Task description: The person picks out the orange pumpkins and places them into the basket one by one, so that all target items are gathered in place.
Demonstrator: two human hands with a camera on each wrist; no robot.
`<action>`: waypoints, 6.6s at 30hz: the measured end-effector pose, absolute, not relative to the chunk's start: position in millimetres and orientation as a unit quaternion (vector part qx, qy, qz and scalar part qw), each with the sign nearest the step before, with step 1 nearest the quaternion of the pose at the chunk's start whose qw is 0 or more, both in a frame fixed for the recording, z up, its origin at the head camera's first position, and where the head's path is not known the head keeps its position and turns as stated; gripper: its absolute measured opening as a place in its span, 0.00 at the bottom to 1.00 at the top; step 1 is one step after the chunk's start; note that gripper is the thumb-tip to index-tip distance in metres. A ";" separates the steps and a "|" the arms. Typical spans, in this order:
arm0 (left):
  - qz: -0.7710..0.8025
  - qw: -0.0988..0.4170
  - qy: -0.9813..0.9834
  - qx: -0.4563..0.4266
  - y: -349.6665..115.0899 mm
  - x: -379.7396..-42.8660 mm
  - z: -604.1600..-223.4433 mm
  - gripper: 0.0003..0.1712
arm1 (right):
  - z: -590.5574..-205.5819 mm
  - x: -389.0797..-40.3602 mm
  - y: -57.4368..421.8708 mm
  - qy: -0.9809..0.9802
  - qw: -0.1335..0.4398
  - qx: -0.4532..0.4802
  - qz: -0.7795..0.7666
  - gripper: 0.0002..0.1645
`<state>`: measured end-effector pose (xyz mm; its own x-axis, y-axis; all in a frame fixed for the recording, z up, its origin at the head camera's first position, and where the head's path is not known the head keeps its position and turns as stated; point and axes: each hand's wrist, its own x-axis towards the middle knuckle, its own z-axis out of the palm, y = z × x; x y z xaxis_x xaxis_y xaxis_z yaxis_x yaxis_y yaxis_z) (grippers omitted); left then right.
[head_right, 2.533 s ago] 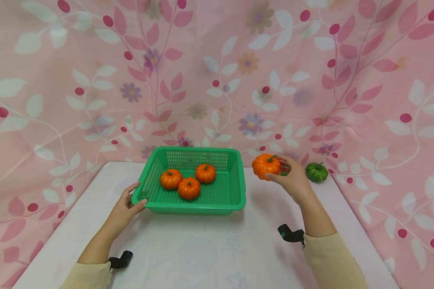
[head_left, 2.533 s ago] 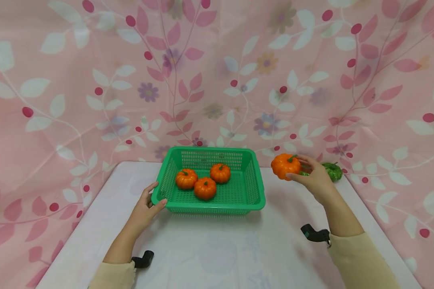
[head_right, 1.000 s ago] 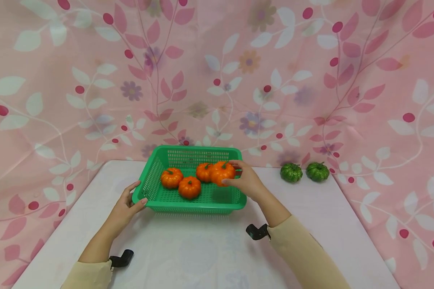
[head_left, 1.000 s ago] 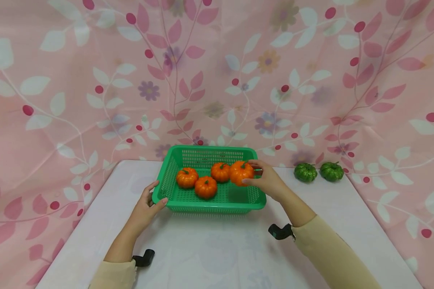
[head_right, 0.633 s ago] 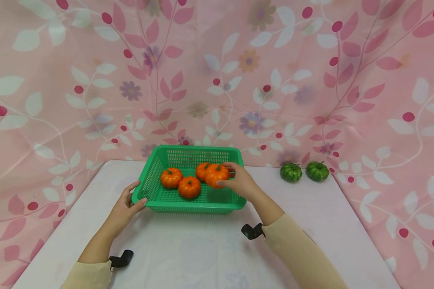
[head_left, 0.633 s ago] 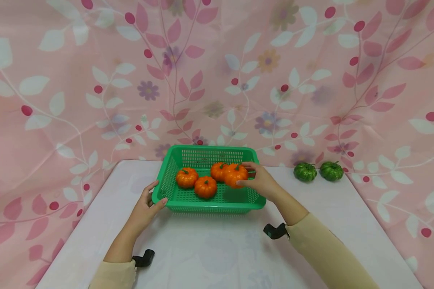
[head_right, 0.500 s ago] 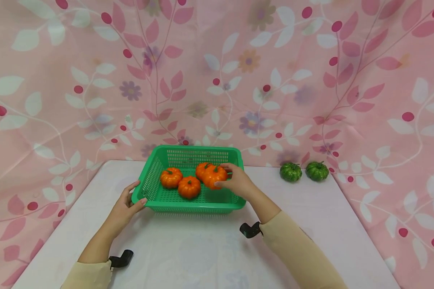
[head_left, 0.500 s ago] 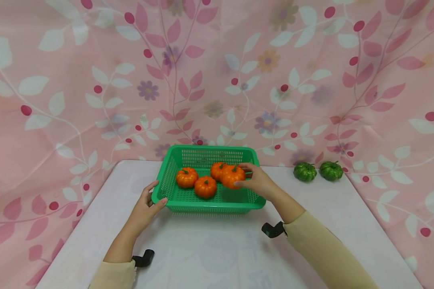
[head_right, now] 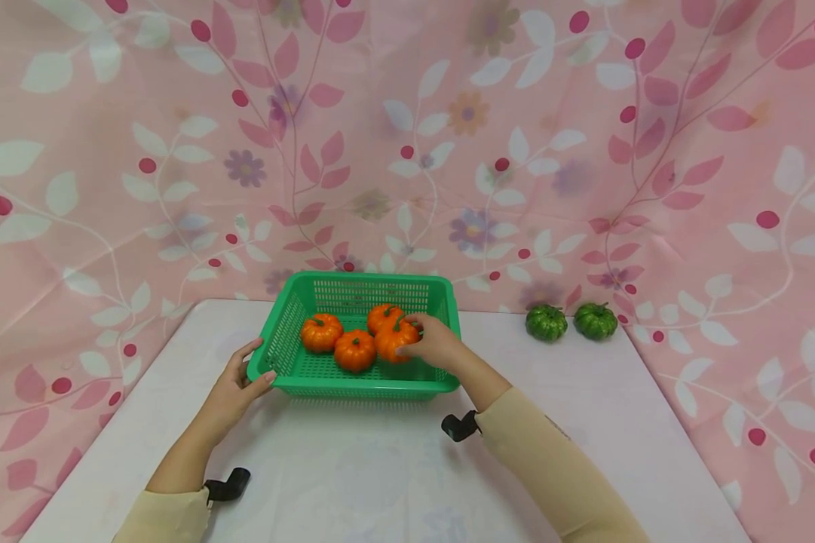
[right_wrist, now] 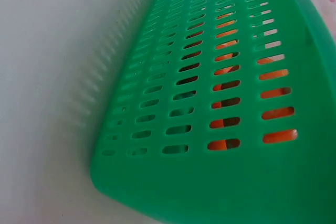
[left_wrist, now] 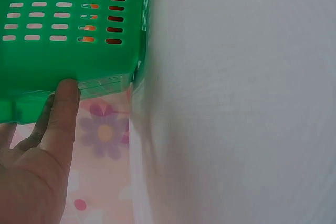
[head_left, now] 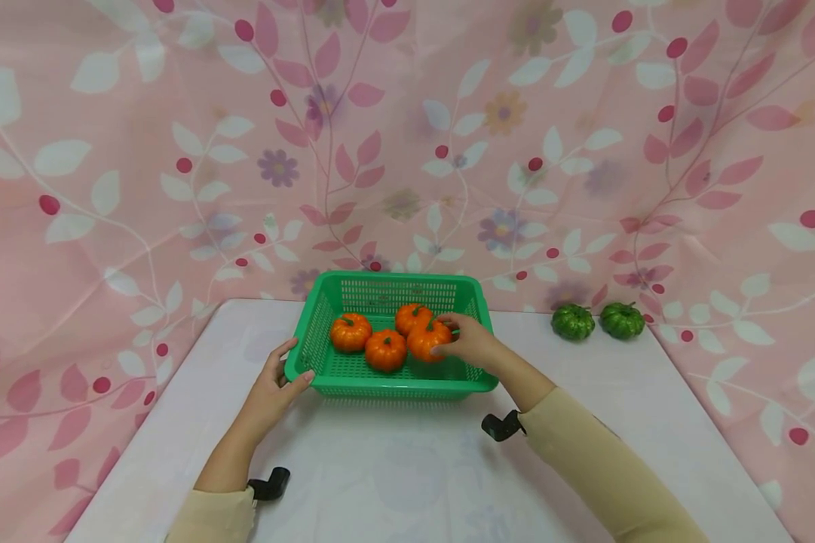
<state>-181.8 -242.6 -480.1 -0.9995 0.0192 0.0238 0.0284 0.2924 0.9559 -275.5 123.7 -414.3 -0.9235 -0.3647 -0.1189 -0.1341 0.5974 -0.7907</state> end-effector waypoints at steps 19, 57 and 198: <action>-0.596 0.003 -0.803 -0.015 -242.8 -182.6 -478.6 0.47 | -416.9 -284.5 113.9 0.904 0.158 -0.112 -0.381 0.42; -0.604 -0.004 -0.797 -0.011 -241.4 -180.2 -477.6 0.46 | -431.9 -291.6 109.9 0.901 0.185 -0.123 -0.373 0.36; -0.600 -0.002 -0.800 -0.014 -241.8 -179.9 -477.1 0.47 | -382.2 -185.8 273.6 0.879 -0.219 -0.115 -0.409 0.17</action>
<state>-179.9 -241.8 -477.1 -0.9996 0.0245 0.0144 0.0207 0.2789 0.9601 -185.8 273.6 -382.2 -0.8777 -0.0231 0.4787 -0.3810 0.6396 -0.6677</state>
